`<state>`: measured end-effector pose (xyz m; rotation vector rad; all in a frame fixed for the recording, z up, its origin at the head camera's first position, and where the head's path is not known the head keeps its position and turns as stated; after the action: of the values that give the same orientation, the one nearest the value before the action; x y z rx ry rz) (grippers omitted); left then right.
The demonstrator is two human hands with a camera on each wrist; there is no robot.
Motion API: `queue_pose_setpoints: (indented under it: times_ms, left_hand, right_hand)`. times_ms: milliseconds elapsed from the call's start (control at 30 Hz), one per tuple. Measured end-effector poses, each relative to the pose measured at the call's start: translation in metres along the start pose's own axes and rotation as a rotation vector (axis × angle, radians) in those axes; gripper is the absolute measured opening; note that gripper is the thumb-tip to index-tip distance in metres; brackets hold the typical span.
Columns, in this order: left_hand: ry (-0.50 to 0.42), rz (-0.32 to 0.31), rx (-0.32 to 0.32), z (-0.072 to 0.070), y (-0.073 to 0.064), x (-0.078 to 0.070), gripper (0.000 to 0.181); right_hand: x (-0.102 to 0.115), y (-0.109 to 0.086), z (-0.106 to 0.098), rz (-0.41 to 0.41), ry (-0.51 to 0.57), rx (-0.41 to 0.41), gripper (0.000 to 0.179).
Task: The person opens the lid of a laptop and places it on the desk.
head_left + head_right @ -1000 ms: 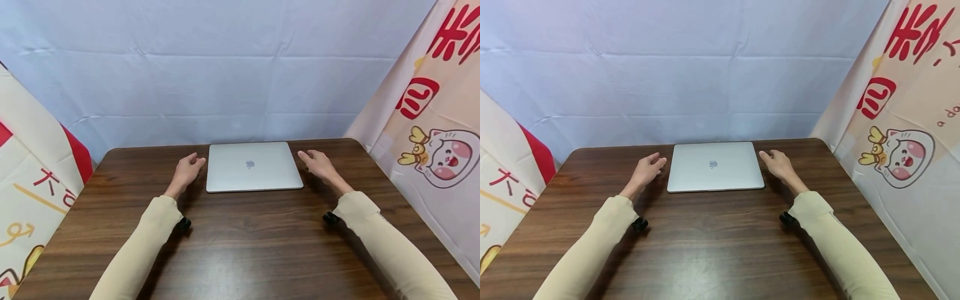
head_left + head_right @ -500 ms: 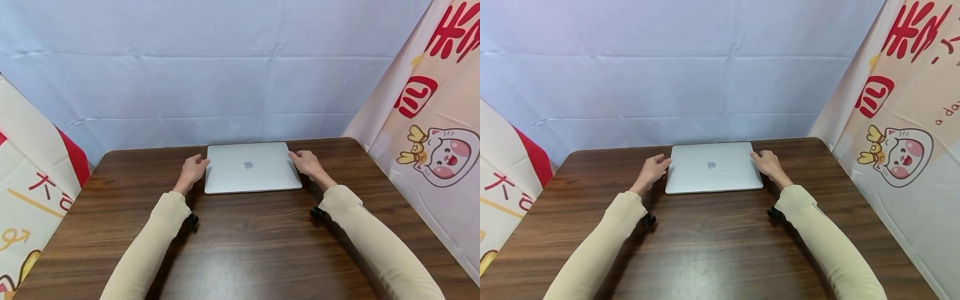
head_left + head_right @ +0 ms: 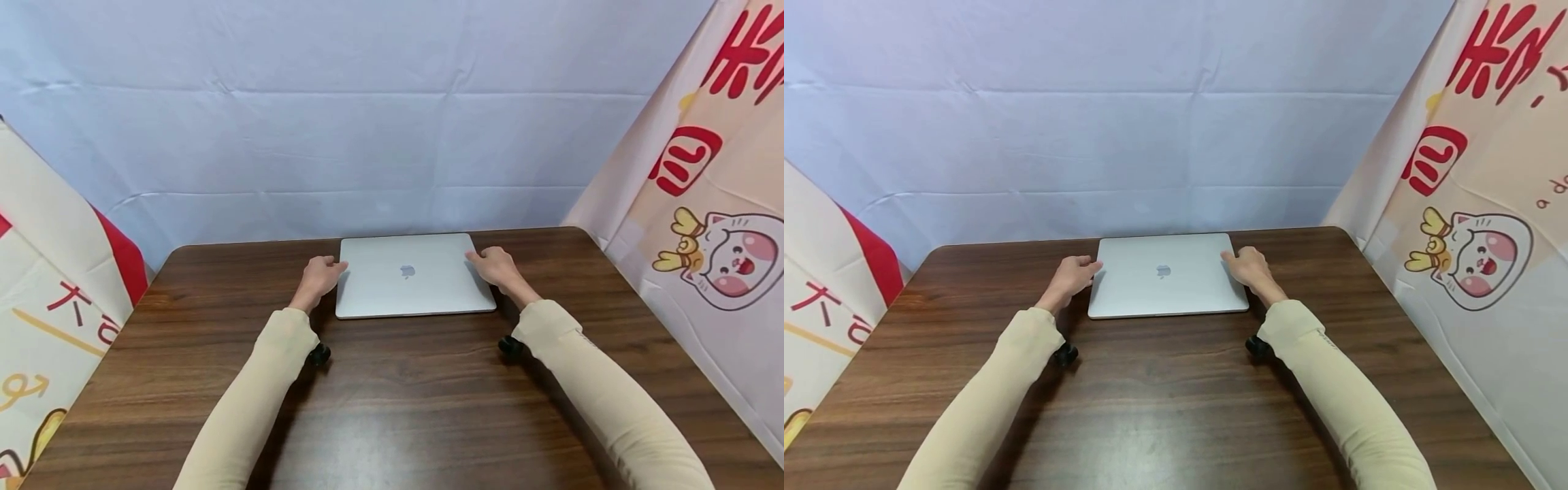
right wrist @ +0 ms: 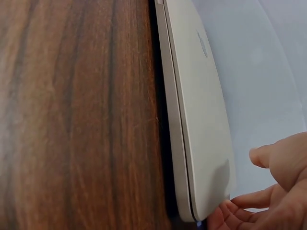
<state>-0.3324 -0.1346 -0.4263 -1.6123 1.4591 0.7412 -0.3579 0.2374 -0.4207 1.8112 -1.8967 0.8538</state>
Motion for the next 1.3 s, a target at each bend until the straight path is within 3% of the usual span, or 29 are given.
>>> queue_pose_setpoints:
  times_ms: [367,767,1133,1300]
  left_hand:
    - [0.016,-0.056,0.039,0.008,0.004,-0.004,0.062]
    - [0.047,-0.033,-0.052,0.016,0.002,-0.010,0.053]
    - [0.085,-0.029,-0.101,0.020,0.002,-0.012,0.053]
    - [0.032,-0.037,-0.129,0.020,0.001,-0.013,0.054]
  right_hand:
    - [0.000,0.004,0.003,-0.010,-0.005,-0.031,0.056]
    - [0.002,0.004,0.009,0.082,-0.009,-0.070,0.055]
    - [0.004,0.006,0.010,0.087,0.043,-0.079,0.053]
    - [0.006,0.002,0.007,0.097,0.083,-0.074,0.037]
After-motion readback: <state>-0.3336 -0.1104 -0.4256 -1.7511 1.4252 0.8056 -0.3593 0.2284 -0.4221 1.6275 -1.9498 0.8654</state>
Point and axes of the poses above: each hand's wrist, its own y-axis towards the middle knuckle, its own z-axis out of the palm, x = y × z, the point moved 3 cm from there along y, towards the middle knuckle
